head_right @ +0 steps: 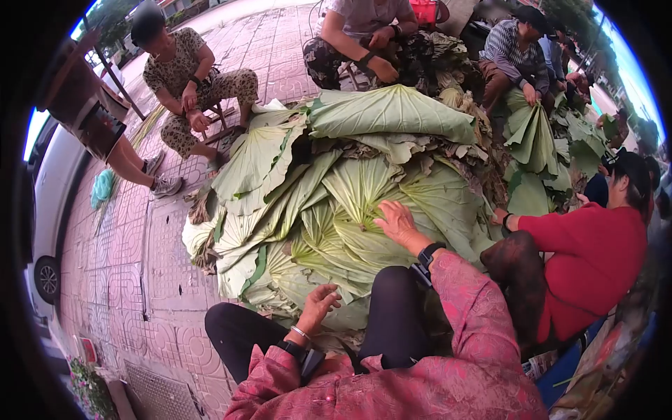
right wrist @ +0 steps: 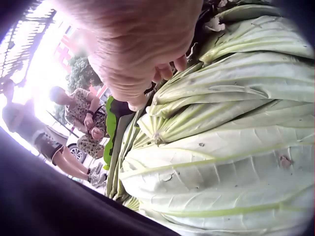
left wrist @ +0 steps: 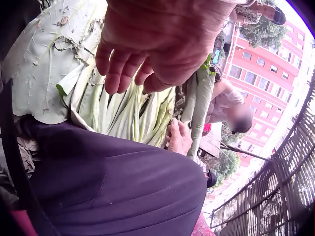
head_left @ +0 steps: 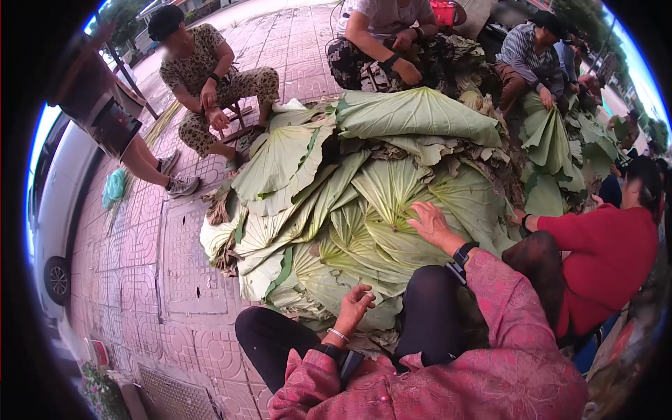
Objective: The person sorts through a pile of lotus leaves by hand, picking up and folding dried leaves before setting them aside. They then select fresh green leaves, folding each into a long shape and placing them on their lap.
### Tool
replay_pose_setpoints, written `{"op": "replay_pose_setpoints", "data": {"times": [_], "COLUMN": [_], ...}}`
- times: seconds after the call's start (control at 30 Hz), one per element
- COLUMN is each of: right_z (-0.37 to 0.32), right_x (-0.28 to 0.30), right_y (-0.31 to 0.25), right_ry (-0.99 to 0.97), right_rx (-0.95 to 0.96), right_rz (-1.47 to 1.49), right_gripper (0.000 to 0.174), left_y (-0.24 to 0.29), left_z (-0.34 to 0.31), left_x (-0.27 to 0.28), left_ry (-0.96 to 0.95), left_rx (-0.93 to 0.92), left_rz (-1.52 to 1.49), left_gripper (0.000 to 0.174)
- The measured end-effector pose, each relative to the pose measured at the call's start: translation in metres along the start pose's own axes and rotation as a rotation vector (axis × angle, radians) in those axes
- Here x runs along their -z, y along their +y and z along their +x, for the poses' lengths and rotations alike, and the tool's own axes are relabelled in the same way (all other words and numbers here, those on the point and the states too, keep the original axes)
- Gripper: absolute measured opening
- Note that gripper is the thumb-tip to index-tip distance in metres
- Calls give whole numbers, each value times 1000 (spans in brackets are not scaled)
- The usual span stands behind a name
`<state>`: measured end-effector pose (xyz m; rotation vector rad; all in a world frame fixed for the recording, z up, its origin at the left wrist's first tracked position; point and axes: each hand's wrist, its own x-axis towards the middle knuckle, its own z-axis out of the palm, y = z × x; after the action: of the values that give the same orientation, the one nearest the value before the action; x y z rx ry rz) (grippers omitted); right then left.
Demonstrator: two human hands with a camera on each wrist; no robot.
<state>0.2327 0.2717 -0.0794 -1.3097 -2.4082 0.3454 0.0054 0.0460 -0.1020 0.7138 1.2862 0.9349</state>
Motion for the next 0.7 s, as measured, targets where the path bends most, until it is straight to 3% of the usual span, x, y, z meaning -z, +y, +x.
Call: {"op": "replay_pose_setpoints", "data": {"times": [0.13,0.23,0.33,0.43,0.53,0.7], "right_z": [11,11,10,8,12,28], "right_x": [-6,-16,-13,-15,-17,-7], "right_y": [-11,20,21,20,42,70], "right_ry": [-60,-56,-186,-142,69,15], "right_rx": [-104,-299,-256,-264,-388,-613], "right_rz": [-188,-88,-72,-78,-195,-318], "right_gripper": [56,65,68,71,76,72], "left_y": [-14,-14,-13,-14,-14,-10], "left_z": [7,11,10,16,17,17], "left_x": [8,0,-5,-8,-10,-11], "left_ry": [17,-7,-43,-72,-61,-15], "left_rx": [31,84,88,80,87,71], "left_rz": [16,14,-16,-29,-59,-123], "left_gripper": [31,32,32,33,32,29]}}
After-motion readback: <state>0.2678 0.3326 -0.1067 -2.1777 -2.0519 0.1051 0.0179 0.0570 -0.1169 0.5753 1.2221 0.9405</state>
